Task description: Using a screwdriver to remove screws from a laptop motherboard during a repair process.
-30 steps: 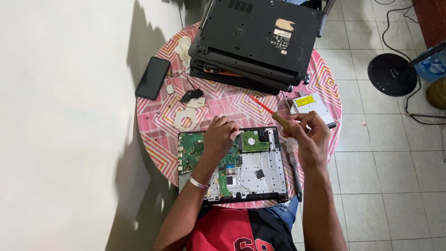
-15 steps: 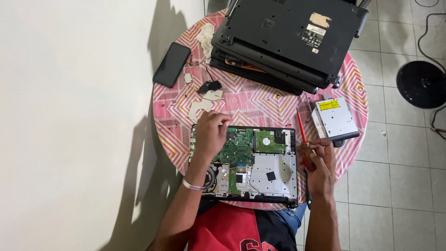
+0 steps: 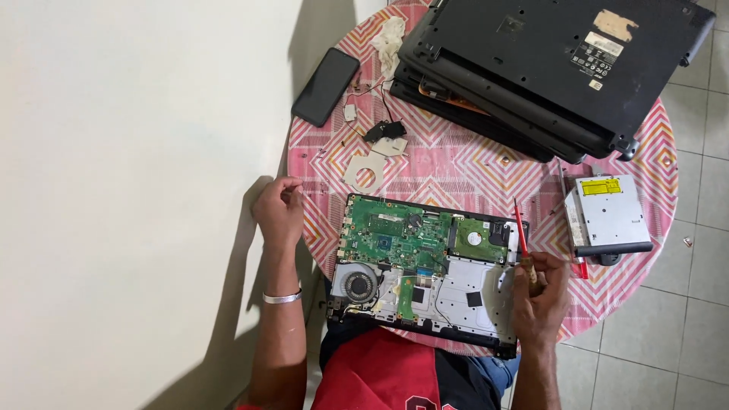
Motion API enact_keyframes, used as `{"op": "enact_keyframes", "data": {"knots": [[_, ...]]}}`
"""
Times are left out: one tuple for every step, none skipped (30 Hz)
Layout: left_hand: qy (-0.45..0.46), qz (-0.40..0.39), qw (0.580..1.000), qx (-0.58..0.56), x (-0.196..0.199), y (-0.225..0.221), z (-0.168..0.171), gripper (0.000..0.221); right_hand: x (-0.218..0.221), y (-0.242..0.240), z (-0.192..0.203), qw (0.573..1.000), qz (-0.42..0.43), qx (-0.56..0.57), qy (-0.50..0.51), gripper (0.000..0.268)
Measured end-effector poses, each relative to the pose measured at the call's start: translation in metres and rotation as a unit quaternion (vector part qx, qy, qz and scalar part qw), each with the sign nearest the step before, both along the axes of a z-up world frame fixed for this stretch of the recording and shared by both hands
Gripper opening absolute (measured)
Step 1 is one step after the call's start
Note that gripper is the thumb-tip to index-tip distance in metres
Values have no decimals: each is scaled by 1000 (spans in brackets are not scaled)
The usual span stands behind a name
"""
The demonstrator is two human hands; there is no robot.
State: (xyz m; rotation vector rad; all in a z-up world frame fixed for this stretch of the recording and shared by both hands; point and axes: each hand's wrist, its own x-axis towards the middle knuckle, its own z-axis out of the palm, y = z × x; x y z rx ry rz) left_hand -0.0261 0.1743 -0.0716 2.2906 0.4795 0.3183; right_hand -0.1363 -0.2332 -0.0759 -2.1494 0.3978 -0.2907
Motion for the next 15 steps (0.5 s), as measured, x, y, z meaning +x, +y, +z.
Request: {"op": "enact_keyframes", "data": {"knots": [[1,-1,1000,0,-2,1,-2,10,-1,1,-1,1000,-1,0,1,29],[6,-7,1000,0,-3,2,-5,8,-2,1,-1,1000,2,-15,-6,28],[10,-13,1000,0,-4,2,-8,7,-2,2,-1,999,5,-31,-13,27],[10,-11,1000,-1,-5,1,-9,7,-3,2,-2,999,6,-31,-13,27],[8,-22,1000,9,-7,0,-9,7,-3,2,-2,1000,5,-22,-11,27],[6,-33,999,21,-7,0,-9,10,-3,3,-2,1000,4,-12,-10,27],[6,-32,999,21,-7,0,-12,10,-2,3,-2,1000,5,-12,-10,27],[-10,-41,999,24,-7,0,-15,11,-2,4,-2,1000,-2,-17,-8,28],[-26,-51,998,28,-7,0,-19,12,-2,4,-1,1000,-8,-22,-6,29],[-26,-51,998,27,-6,0,-20,12,-1,5,-1,1000,-9,-22,-6,29],[-25,-54,997,41,-6,0,-21,12,-1,6,0,1000,-8,-20,-10,29],[-23,-58,997,54,-5,0,-22,13,-1,7,1,1000,-7,-18,-14,28],[-23,-59,997,54,-4,-1,-19,13,-1,6,-1,1000,-8,-18,-13,28],[-1,-56,998,41,-4,-3,-17,11,-1,5,-3,1000,-5,-14,-19,28],[22,-53,998,29,-4,-5,-15,10,-1,4,-5,1000,-2,-9,-26,27]]}}
